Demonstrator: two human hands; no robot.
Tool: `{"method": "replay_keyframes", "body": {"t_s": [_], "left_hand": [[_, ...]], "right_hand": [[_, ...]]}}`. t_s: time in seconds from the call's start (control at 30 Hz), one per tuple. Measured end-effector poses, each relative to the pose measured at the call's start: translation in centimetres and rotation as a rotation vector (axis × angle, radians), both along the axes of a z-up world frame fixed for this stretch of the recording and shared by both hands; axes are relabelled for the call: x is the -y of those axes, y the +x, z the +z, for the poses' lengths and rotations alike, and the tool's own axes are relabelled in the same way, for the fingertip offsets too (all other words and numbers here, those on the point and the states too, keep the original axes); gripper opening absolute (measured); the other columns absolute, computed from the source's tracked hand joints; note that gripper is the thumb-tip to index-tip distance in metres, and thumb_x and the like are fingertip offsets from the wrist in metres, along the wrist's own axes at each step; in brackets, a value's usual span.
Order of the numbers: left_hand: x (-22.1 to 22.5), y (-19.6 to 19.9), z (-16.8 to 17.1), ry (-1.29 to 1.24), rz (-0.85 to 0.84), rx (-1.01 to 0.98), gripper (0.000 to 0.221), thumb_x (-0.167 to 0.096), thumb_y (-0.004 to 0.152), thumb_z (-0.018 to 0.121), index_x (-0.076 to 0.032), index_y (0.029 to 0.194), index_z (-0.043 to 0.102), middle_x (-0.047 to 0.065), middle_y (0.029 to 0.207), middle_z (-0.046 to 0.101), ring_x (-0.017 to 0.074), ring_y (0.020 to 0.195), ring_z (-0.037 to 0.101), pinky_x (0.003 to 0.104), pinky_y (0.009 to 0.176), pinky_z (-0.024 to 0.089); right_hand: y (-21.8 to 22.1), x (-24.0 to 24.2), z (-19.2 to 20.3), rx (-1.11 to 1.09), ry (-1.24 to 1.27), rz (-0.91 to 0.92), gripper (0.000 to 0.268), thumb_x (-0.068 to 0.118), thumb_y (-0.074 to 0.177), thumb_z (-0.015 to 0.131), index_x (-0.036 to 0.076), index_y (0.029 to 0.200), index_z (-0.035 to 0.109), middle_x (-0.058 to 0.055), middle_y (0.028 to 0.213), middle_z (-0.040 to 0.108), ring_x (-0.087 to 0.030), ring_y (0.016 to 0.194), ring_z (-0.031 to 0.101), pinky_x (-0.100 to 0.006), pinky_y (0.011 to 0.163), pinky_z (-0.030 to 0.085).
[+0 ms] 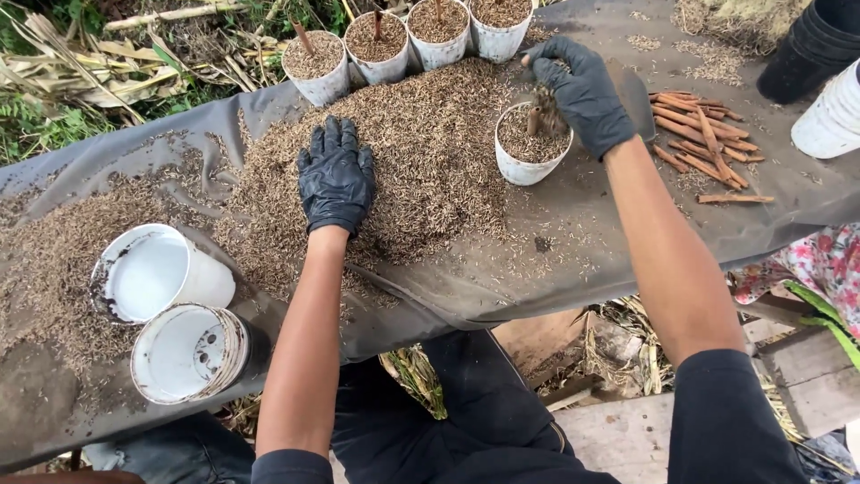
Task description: Filling small plastic pots with soil from a pile on a work table.
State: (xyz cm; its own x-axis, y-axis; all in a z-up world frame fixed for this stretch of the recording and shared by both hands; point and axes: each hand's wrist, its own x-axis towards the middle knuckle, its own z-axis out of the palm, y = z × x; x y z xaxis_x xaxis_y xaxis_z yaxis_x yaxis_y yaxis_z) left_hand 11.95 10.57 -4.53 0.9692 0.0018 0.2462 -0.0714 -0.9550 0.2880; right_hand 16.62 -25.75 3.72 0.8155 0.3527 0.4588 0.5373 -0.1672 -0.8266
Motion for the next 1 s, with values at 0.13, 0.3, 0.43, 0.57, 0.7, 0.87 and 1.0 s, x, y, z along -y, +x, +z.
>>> {"method": "replay_keyframes", "body": {"t_s": [0.13, 0.3, 0.43, 0.57, 0.7, 0.87, 1.0], "left_hand": [[-0.1, 0.0, 0.1, -0.014, 0.004, -0.010, 0.063, -0.045, 0.104, 0.031, -0.015, 0.160, 0.035, 0.012, 0.166, 0.030, 0.0372, 0.152, 0.027, 0.058, 0.121, 0.017], [0.0, 0.0, 0.4, -0.012, 0.004, -0.002, 0.064, -0.046, 0.104, 0.032, -0.015, 0.160, 0.035, 0.013, 0.166, 0.031, 0.0373, 0.151, 0.028, 0.058, 0.121, 0.020], [0.1, -0.1, 0.5, -0.022, 0.005, -0.023, 0.064, -0.046, 0.104, 0.030, -0.015, 0.160, 0.034, 0.012, 0.166, 0.030, 0.0373, 0.152, 0.026, 0.058, 0.121, 0.017], [0.0, 0.3, 0.0, 0.014, 0.016, 0.006, 0.064, -0.046, 0.104, 0.032, -0.014, 0.159, 0.038, 0.013, 0.165, 0.033, 0.0374, 0.151, 0.029, 0.059, 0.119, 0.020], [0.0, 0.0, 0.5, 0.013, 0.011, -0.032, 0.065, -0.045, 0.104, 0.031, -0.013, 0.160, 0.034, 0.014, 0.166, 0.030, 0.0386, 0.152, 0.026, 0.058, 0.121, 0.018], [-0.1, 0.3, -0.2, 0.012, 0.011, 0.019, 0.064, -0.045, 0.103, 0.033, -0.014, 0.158, 0.039, 0.013, 0.164, 0.034, 0.0381, 0.150, 0.030, 0.059, 0.119, 0.021], [-0.1, 0.0, 0.3, 0.010, 0.005, -0.019, 0.065, -0.045, 0.104, 0.032, -0.014, 0.160, 0.034, 0.012, 0.166, 0.030, 0.0379, 0.152, 0.026, 0.058, 0.120, 0.019]], "right_hand": [[-1.9, -0.1, 0.5, -0.104, 0.015, -0.061, 0.016, 0.016, 0.118, 0.044, 0.005, 0.122, 0.054, -0.015, 0.123, 0.057, -0.020, 0.092, 0.061, -0.030, 0.064, 0.063], [-1.8, 0.4, -0.7, -0.051, 0.032, -0.083, 0.024, 0.017, 0.119, 0.037, 0.006, 0.131, 0.053, -0.013, 0.121, 0.062, -0.021, 0.108, 0.065, -0.033, 0.088, 0.065], [-3.3, -1.0, 0.7, -0.179, 0.161, -0.037, 0.039, 0.042, 0.112, 0.037, 0.010, 0.130, 0.052, -0.009, 0.118, 0.059, -0.018, 0.106, 0.063, -0.034, 0.081, 0.065], [-4.2, -2.2, 2.7, -0.271, 0.130, 0.011, 0.070, 0.067, 0.100, 0.031, 0.009, 0.136, 0.050, -0.011, 0.121, 0.063, -0.020, 0.105, 0.067, -0.031, 0.069, 0.062], [-4.5, -1.9, 3.6, -0.328, 0.111, 0.028, 0.090, 0.081, 0.087, 0.027, 0.009, 0.136, 0.052, -0.012, 0.121, 0.067, -0.023, 0.113, 0.069, -0.037, 0.099, 0.060], [-5.0, -1.9, 2.8, -0.293, 0.054, 0.030, 0.102, 0.085, 0.087, 0.025, 0.004, 0.144, 0.049, -0.018, 0.146, 0.060, -0.034, 0.126, 0.066, -0.041, 0.087, 0.061], [-7.1, -1.6, 3.6, -0.007, -0.282, -0.061, 0.100, 0.081, 0.098, 0.012, 0.002, 0.151, 0.043, -0.027, 0.151, 0.050, -0.044, 0.145, 0.043, -0.064, 0.118, 0.032]]}}
